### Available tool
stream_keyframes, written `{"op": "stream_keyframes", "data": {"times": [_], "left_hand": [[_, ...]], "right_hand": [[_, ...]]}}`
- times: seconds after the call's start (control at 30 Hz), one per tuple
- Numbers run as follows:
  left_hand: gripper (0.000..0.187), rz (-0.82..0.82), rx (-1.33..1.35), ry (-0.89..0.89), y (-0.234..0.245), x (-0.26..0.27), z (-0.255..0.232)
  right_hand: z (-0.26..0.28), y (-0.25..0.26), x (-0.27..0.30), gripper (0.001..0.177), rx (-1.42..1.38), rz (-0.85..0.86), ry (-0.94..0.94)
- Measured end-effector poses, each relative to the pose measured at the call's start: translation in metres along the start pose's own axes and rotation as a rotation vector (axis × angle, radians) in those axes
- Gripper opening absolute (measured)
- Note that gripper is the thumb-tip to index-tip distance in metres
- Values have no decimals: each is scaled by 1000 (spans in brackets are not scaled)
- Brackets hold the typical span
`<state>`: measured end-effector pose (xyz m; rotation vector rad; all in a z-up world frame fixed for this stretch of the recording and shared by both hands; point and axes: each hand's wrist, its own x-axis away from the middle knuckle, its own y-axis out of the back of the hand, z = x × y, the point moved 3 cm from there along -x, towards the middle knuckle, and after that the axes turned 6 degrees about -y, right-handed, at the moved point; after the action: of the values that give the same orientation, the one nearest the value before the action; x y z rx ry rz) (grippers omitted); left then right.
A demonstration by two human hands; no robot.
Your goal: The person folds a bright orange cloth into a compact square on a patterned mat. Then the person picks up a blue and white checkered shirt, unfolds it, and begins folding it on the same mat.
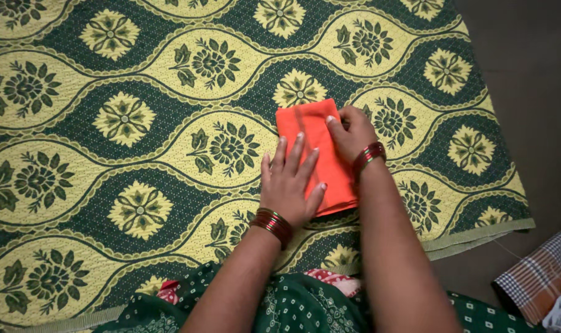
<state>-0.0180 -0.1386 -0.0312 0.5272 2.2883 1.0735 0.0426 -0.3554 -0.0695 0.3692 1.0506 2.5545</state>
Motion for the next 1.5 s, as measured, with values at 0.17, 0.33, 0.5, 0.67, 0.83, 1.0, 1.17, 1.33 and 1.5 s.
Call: {"op": "stream_keyframes", "data": {"times": [0.17,0.33,0.5,0.67,0.83,1.0,1.17,1.33,1.5], "left_hand": [[69,50,-82,19,-7,-1,2],[63,266,-309,73,-18,0,4],[82,433,-243,107,-27,-3,6],[72,370,-239,129,-19,-9,3],[74,307,-149,133,-11,-12,-3],[73,219,-174,102,-15,-7,-2],[78,33,-31,59,-13,4,4],[92,-49,24,-26,2,4,-2],[101,176,-61,-232,7,3,-21]], "right_hand": [[38,-9,19,39,225,-155,-140],[92,-12,43,54,491,-491,387],[112,-40,67,31,135,-196,514],[100,-24,59,24,1,-36,585],[88,-19,61,26,-21,-45,559],[69,-17,50,22,-396,27,368],[29,26,27,18,-895,231,-58],[-5,58,21,19,-195,308,-337],[-25,55,27,12,-134,608,-535]]}}
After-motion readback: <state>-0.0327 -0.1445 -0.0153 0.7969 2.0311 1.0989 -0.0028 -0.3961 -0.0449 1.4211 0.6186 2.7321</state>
